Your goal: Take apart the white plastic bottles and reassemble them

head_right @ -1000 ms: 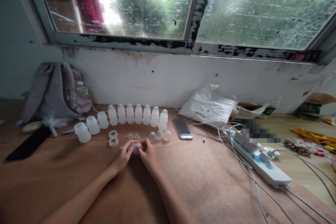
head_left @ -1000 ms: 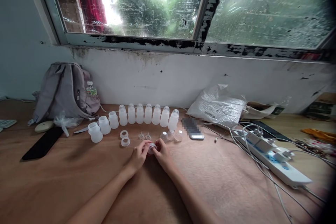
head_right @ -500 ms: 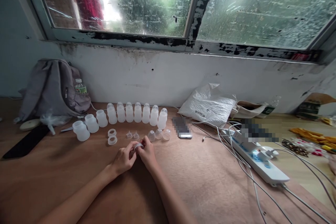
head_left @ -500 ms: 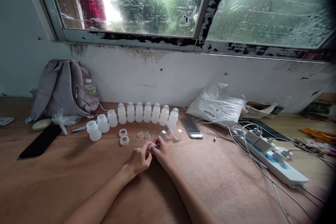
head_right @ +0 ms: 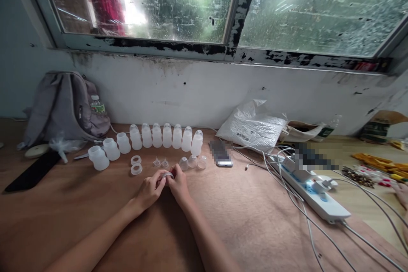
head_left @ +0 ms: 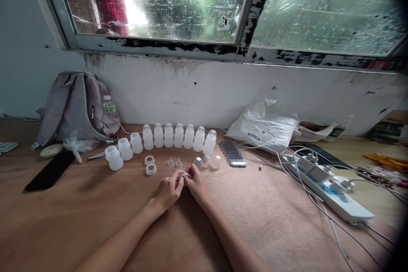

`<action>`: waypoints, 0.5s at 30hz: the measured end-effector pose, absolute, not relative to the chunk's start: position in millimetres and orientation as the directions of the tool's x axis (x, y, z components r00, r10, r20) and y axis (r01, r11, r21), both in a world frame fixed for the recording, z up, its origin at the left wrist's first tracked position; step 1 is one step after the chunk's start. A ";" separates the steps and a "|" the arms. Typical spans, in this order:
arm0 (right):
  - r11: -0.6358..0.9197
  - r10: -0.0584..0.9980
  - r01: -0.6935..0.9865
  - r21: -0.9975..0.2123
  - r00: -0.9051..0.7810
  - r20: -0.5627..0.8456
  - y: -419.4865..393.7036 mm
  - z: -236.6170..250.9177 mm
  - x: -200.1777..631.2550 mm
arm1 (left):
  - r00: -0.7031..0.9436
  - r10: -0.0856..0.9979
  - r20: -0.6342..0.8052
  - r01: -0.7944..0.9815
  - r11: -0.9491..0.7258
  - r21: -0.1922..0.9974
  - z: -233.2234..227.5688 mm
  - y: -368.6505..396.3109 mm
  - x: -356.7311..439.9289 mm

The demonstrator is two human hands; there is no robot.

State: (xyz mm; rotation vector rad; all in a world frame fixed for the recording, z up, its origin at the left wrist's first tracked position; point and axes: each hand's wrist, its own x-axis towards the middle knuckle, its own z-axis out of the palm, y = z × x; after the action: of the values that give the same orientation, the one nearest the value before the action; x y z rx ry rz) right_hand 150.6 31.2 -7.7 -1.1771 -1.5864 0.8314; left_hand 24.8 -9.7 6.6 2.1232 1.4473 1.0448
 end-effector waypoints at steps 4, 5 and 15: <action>0.326 0.945 0.306 -0.894 -0.112 0.306 27.4 -7.3 148.4 | 0.131 0.939 0.318 0.652 -0.324 0.686 4.1 -8.0 25.2; 0.334 0.943 0.309 -0.891 -0.117 0.313 26.4 -7.4 147.9 | 0.127 0.942 0.310 0.668 -0.312 0.676 3.0 -7.4 24.8; 0.143 0.958 0.005 -0.990 -0.252 0.137 18.0 5.4 148.0 | 0.032 0.964 0.265 0.347 -0.259 0.901 1.4 7.1 14.7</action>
State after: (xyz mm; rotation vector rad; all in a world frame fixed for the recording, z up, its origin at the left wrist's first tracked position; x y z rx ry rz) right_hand 148.0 18.0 5.4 -0.9891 -1.4743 1.2718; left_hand 14.7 7.1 1.4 1.6735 1.3423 1.2309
